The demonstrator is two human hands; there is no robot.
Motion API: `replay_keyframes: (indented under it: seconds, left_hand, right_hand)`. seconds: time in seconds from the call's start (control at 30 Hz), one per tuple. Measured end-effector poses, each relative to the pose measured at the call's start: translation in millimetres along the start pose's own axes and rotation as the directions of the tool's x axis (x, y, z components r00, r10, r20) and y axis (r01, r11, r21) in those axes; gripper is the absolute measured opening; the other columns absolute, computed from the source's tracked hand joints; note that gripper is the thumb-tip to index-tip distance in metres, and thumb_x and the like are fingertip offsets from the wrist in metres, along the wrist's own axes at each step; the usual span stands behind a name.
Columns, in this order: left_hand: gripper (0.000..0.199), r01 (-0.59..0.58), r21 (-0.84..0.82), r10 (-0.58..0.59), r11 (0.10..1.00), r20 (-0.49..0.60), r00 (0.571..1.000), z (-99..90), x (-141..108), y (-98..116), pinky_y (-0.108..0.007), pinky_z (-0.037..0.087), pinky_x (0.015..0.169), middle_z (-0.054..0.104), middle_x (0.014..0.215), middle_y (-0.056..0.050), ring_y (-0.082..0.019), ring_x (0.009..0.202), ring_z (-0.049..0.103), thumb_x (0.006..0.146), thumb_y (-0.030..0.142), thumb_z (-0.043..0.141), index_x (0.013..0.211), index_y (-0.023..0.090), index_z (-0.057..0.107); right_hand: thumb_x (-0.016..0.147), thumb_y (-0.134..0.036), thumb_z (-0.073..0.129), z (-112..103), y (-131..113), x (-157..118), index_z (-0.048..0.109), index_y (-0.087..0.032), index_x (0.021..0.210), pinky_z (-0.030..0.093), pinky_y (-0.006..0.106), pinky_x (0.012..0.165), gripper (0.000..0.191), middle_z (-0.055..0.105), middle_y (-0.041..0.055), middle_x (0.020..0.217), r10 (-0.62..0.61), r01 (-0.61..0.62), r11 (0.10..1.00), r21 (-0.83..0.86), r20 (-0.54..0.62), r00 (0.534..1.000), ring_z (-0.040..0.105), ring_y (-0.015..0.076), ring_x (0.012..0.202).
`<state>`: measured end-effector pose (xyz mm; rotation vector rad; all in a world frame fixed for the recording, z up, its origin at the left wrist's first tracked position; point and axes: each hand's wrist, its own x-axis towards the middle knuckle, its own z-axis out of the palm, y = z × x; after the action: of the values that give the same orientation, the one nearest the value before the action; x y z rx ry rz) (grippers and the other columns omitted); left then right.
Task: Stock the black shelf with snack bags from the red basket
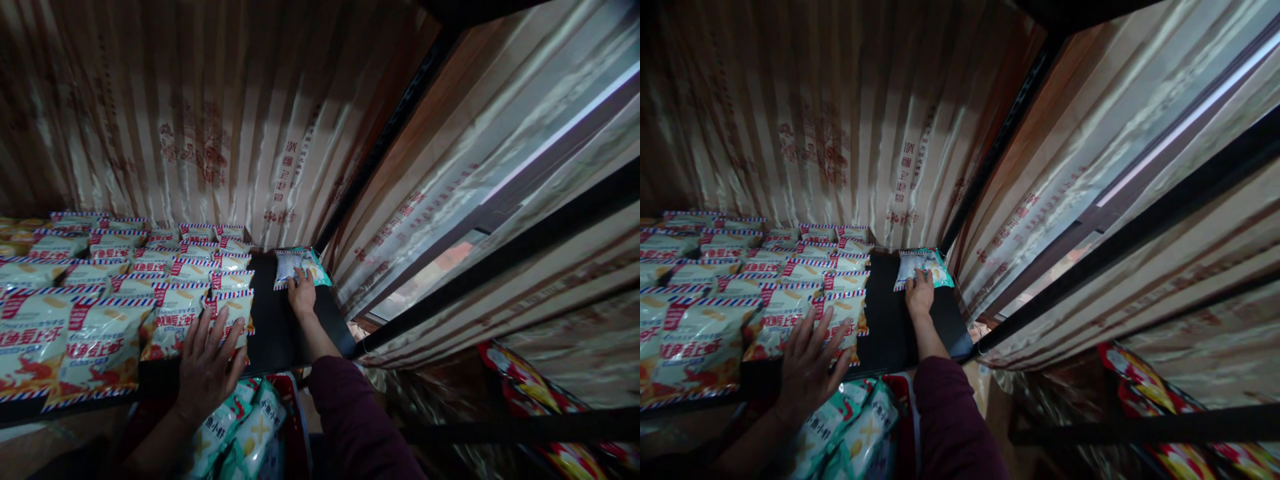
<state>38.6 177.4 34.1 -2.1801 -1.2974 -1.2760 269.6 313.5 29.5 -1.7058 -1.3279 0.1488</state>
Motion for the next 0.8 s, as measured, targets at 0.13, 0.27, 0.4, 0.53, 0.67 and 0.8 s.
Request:
replay_keyframes:
  seconds: [0.13,0.27,0.4,0.53,0.67,0.8]
  left_hand:
    - [0.065,0.004,-0.022,-0.004,1.000,-0.019,1.000,-0.9,-1.2,0.7,-0.054,0.029,0.107,0.035,0.147,-0.012,-0.036,0.137,0.027,0.074,0.022,0.066,0.135,0.023,0.043]
    - [0.062,0.022,-0.038,-0.023,0.999,-0.021,1.000,-2.1,-3.1,1.3,-0.054,0.028,0.108,0.035,0.147,-0.013,-0.035,0.137,0.027,0.074,0.023,0.065,0.133,0.020,0.045]
    - [0.058,0.009,-0.004,-0.009,1.000,-0.027,1.000,-1.6,-7.1,0.3,-0.054,0.027,0.108,0.036,0.146,-0.016,-0.035,0.137,0.027,0.074,0.022,0.064,0.130,0.017,0.048]
    - [0.056,-0.025,0.008,0.025,1.000,-0.027,0.999,-2.7,-15.2,3.1,-0.053,0.027,0.108,0.042,0.142,-0.017,-0.034,0.136,0.028,0.075,0.020,0.062,0.129,0.017,0.049]
    - [0.052,-0.083,-0.038,0.082,0.996,-0.016,0.996,-12.1,-26.4,16.2,-0.053,0.028,0.108,0.050,0.135,-0.018,-0.032,0.137,0.029,0.077,0.016,0.059,0.127,0.015,0.050]
    - [0.047,-0.078,-0.164,0.081,0.983,0.012,0.997,-28.0,-40.4,37.2,-0.051,0.034,0.105,0.050,0.135,-0.018,-0.031,0.136,0.029,0.078,0.008,0.055,0.123,0.015,0.051]
  right_hand:
    - [0.078,-0.025,0.051,-1.1,11.0,-7.7,0.065,-0.013,0.107,0.040,0.040,0.099,0.034,0.063,0.0136,0.113,0.000,0.001,1.000,-0.008,0.074,0.997,0.056,0.0243,0.108]
    - [0.077,-0.024,0.053,-7.7,13.7,-18.9,0.066,-0.017,0.103,0.045,0.034,0.091,0.030,0.067,0.0099,0.102,0.007,-0.005,1.000,-0.019,0.111,0.994,0.062,0.0209,0.093]
    - [0.077,-0.024,0.051,-21.5,9.1,-34.9,0.066,-0.019,0.099,0.047,0.031,0.086,0.027,0.069,0.0061,0.097,-0.002,0.004,1.000,-0.015,0.144,0.990,0.063,0.0193,0.087]
    - [0.076,-0.027,0.050,-39.3,3.3,-54.9,0.066,-0.021,0.094,0.047,0.029,0.079,0.025,0.070,0.0025,0.089,0.017,-0.020,1.000,0.013,0.185,0.983,0.063,0.0177,0.078]
    - [0.074,-0.031,0.050,-56.5,-1.1,-74.6,0.066,-0.022,0.089,0.046,0.028,0.074,0.023,0.069,0.0004,0.083,0.069,-0.082,0.995,0.053,0.223,0.972,0.060,0.0166,0.072]
    - [0.073,-0.032,0.051,-69.5,-5.3,-96.5,0.066,-0.022,0.085,0.045,0.027,0.070,0.022,0.067,-0.0009,0.077,0.075,-0.108,0.987,0.116,0.257,0.963,0.058,0.0160,0.069]
